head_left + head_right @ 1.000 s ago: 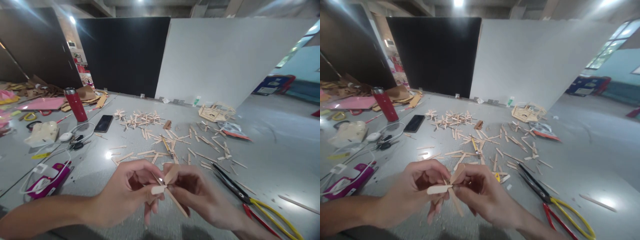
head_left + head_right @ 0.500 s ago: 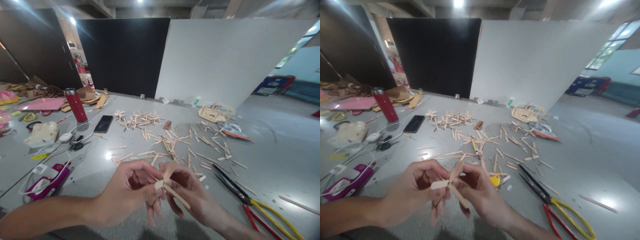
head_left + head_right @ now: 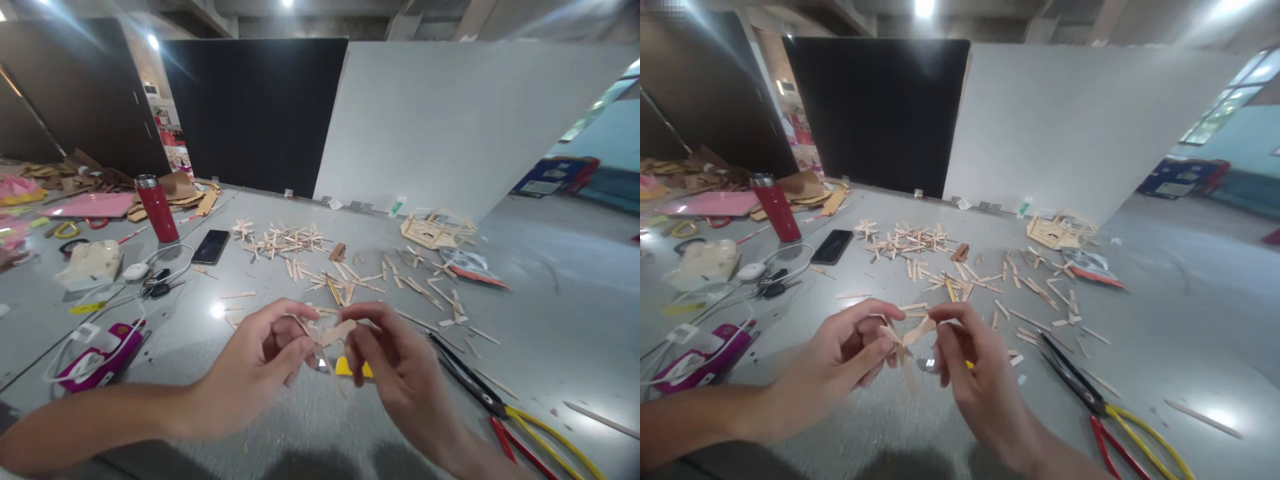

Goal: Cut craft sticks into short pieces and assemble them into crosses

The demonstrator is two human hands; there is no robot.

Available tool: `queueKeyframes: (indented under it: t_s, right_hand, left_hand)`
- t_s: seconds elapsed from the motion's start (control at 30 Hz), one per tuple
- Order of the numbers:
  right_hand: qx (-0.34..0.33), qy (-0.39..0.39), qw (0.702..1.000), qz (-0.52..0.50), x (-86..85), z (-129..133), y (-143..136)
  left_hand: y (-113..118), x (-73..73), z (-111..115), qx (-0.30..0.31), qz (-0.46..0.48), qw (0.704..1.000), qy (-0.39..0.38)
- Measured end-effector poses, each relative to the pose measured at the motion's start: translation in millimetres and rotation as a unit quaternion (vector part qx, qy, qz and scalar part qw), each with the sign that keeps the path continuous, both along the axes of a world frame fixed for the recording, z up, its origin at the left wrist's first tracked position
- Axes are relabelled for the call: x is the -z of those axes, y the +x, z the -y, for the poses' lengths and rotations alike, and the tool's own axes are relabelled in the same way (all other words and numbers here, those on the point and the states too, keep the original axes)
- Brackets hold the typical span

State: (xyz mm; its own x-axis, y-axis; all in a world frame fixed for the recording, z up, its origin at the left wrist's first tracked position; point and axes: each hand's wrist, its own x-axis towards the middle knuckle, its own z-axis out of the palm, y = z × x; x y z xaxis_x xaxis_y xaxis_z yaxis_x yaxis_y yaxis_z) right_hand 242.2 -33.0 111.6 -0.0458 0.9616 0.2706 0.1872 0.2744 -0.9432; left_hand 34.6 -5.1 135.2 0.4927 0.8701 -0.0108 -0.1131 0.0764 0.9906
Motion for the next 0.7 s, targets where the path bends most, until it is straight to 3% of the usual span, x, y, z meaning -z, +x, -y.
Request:
queueKeyframes:
  t_s: [0.07, 0.2, 0.3, 0.4, 0.53, 0.7]
  right_hand:
    - [0.019, 0.009, 1.000, 0.005, -6.0, -0.2, 3.5]
    - [-0.039, 0.019, 0.995, 0.090, -14.8, -2.7, 4.0]
    - [-0.042, 0.011, 0.991, 0.130, -13.6, -4.9, 1.6]
    - [-0.029, -0.024, 0.996, 0.078, -11.7, -5.9, -0.3]
    - [-0.047, -0.105, 0.993, -0.008, -15.0, -6.7, -2.2]
    - [-0.068, -0.162, 0.984, -0.038, -19.0, -9.0, -4.1]
  left_hand:
    - [-1.8, -0.4, -2.3, -0.008, -0.029, 0.999, 0.026]
    - [-3.9, 0.7, -5.7, 0.020, -0.062, 0.996, 0.058]
    - [-3.4, 1.3, -8.5, 0.004, -0.061, 0.997, 0.045]
    - [-2.0, 0.6, -11.9, -0.034, -0.082, 0.994, 0.071]
    - [-0.9, -3.4, -13.9, -0.027, -0.144, 0.980, 0.132]
    - [-1.0, -5.5, -12.9, -0.037, -0.187, 0.970, 0.152]
